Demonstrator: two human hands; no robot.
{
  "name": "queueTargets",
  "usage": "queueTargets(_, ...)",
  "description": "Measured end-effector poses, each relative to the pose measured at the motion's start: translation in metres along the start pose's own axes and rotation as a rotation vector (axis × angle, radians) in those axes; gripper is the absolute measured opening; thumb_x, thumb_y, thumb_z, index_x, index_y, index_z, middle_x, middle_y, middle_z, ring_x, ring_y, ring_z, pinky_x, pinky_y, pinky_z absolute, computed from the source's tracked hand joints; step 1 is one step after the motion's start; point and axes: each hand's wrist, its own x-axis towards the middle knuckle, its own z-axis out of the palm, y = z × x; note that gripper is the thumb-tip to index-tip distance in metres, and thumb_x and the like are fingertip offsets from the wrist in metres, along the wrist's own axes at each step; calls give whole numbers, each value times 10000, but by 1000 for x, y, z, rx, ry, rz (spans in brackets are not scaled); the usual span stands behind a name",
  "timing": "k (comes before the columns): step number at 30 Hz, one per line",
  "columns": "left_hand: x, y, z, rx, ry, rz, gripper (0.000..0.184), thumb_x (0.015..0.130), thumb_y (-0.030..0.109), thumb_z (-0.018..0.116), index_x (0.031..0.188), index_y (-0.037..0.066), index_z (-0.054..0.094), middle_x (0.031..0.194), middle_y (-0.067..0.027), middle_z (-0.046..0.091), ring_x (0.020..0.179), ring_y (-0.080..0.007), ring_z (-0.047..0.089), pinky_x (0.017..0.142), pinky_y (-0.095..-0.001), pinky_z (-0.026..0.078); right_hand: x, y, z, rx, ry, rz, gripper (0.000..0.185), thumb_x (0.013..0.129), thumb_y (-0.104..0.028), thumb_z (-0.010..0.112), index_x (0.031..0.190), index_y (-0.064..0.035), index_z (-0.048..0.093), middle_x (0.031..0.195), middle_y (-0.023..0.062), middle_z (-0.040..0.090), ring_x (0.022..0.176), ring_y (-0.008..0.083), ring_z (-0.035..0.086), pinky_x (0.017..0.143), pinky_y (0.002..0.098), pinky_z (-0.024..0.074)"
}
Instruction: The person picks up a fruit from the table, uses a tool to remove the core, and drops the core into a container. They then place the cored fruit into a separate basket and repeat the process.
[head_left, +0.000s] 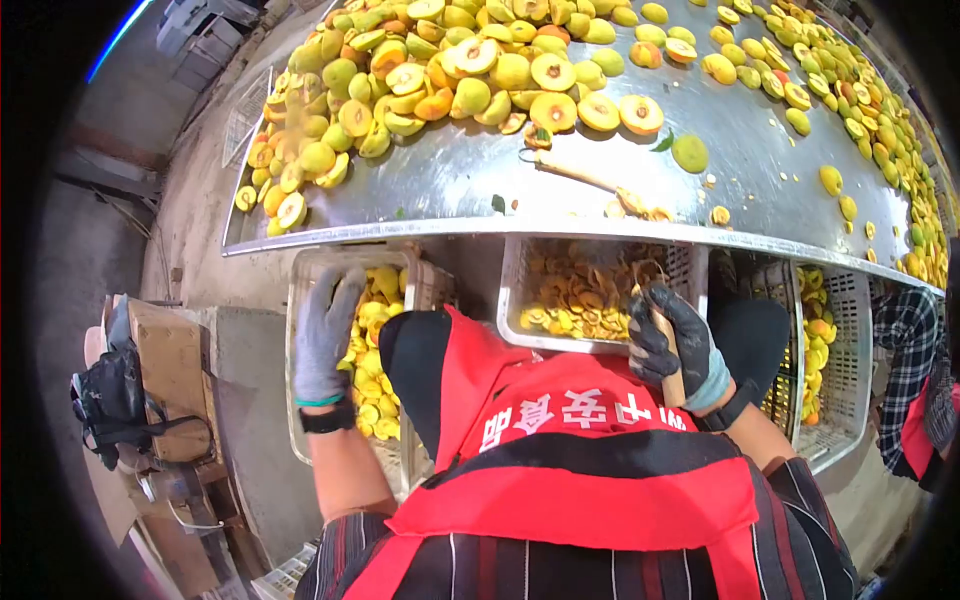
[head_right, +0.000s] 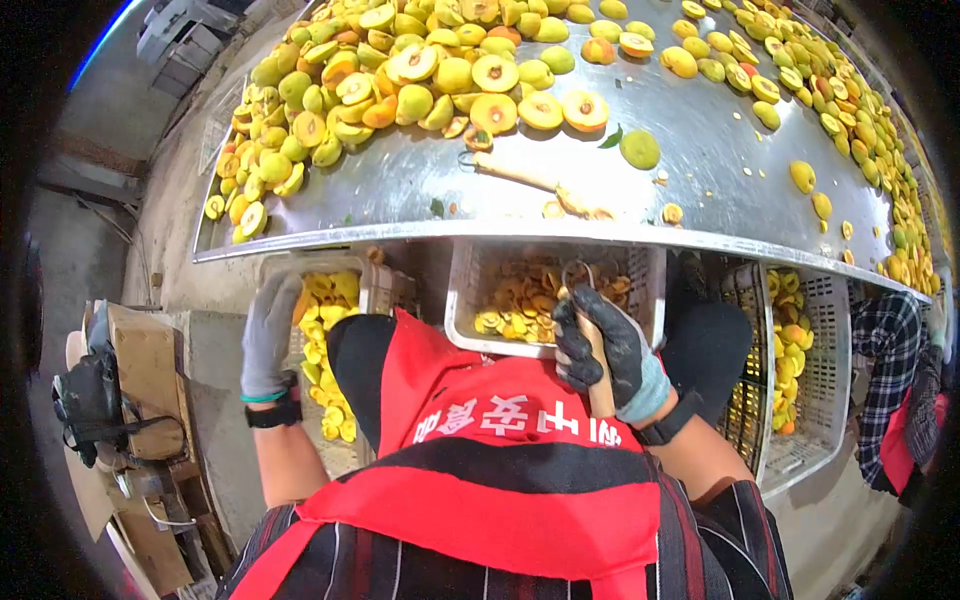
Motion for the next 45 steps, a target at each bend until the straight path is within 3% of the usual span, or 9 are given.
queueTargets(3, 28, 3, -17, 370, -19, -223, 314, 825, 229, 597, 1051, 12, 578, 963, -157, 616, 866, -257, 592, 789, -343, 450, 2, 0, -4, -57, 99, -13, 310, 944, -324, 402, 913, -43, 530, 556, 14, 447, 391, 115, 407, 378, 246, 344)
queueTargets(14, 244, 51, 121, 234, -157, 65, 665, 750, 335, 654, 1309, 104, 381, 1245, -199, 488, 1166, -327, 463, 952, -373, 388, 2, 0, 6, -193, 199, -83, 285, 943, -273, 414, 942, -7, 518, 594, 61, 485, 416, 146, 436, 409, 256, 381)
queueTargets(20, 220, 63, 122, 336, -149, -37, 384, 757, 142, 640, 1086, 41, 469, 1131, -144, 548, 1001, -300, 567, 827, -358, 477, 5, -1, -2, -243, 163, -95, 291, 943, -277, 416, 933, -6, 520, 590, 64, 489, 424, 150, 449, 415, 263, 393)
queueTargets(26, 122, 113, 93, -1411, -489, -126, 593, 815, 118, 570, 1324, 45, 273, 1124, -139, 532, 992, -250, 572, 728, -353, 545, 17, -13, 37, -638, 92, -233, 272, 910, -310, 501, 982, -48, 522, 621, 64, 539, 474, 162, 528, 430, 256, 440)
queueTargets(30, 60, 139, 113, -1605, -643, -201, 594, 848, 197, 554, 1355, 52, 283, 1199, -128, 488, 1056, -212, 525, 842, -337, 482, 40, -22, 39, -1309, 7, -465, 250, 901, -205, 508, 1097, -50, 516, 941, 104, 577, 857, 176, 581, 724, 321, 487)
queueTargets(31, 48, 138, 117, -1709, -653, -278, 568, 863, 231, 546, 1336, 16, 316, 1162, -104, 506, 1024, -170, 512, 870, -307, 454, 36, -26, 53, -754, -173, -295, 282, 898, -181, 501, 1150, -53, 501, 1037, 121, 544, 955, 167, 546, 763, 341, 474)
queueTargets(34, 27, 148, 126, -1527, -528, -170, 557, 864, 277, 558, 1316, 23, 355, 1114, -73, 519, 929, -127, 515, 811, -262, 457, 41, -13, 64, -1113, -71, -730, 264, 913, -204, 480, 1116, -40, 517, 927, 96, 572, 828, 130, 568, 692, 289, 481)
queueTargets(38, 17, 147, 121, -1663, -501, -258, 465, 931, 357, 440, 1283, 54, 410, 1064, -56, 540, 808, -109, 535, 647, -222, 473, 17, -16, 82, -941, 115, -278, 291, 882, -266, 544, 1043, -24, 541, 680, 14, 556, 625, 147, 555, 592, 286, 466)
queueTargets(45, 15, 152, 118, -1839, -462, -347, 473, 942, 401, 397, 1263, 55, 431, 1041, -76, 556, 846, -153, 592, 655, -244, 521, 9, -5, 79, -1842, 174, -630, 293, 846, -311, 538, 973, -47, 539, 754, 215, 573, 710, 359, 591, 632, 433, 473)
